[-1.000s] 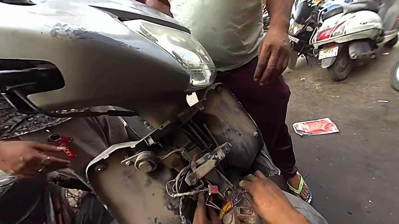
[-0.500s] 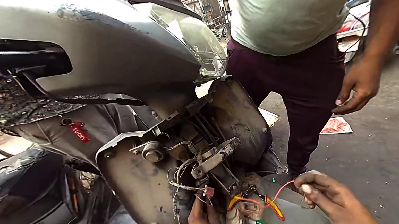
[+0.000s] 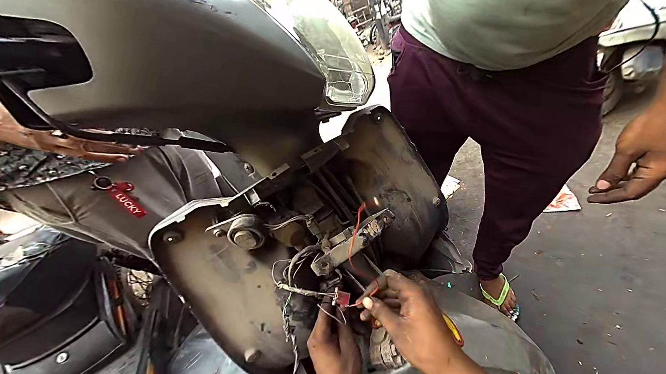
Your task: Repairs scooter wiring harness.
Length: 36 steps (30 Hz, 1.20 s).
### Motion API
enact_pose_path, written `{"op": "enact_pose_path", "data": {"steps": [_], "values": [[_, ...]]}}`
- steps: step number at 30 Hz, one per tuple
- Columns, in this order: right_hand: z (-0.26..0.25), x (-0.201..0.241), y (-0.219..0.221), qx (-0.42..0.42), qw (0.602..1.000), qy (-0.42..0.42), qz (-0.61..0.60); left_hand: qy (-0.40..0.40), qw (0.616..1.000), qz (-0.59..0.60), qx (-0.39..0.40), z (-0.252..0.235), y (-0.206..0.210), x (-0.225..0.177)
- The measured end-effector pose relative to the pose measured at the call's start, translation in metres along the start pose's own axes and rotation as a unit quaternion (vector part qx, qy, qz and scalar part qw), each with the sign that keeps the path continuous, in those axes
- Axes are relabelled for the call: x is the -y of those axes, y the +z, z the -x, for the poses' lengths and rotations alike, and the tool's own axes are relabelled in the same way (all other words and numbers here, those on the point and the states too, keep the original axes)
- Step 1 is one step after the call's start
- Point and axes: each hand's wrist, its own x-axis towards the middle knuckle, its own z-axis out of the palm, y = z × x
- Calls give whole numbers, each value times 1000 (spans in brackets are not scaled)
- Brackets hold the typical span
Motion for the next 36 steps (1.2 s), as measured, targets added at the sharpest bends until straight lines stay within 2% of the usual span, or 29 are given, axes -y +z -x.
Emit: {"op": "enact_pose_path", "data": {"steps": [3, 12, 23, 33, 36], "values": [[-8, -5, 5, -2, 999, 24, 33, -3, 1000, 9, 3, -1, 0, 0], [-6, -9, 12, -31, 999, -11, 30, 1, 1000, 4, -12, -1, 3, 3], [0, -14, 17, -70, 977, -71, 190, 18, 999, -37, -25, 0, 5, 6], [0, -18, 21, -117, 970, -69, 203, 37, 997, -67, -22, 0, 5, 7], [0, -21, 23, -138, 953, -120, 240, 46, 996, -70, -25, 0, 6, 7]]}}
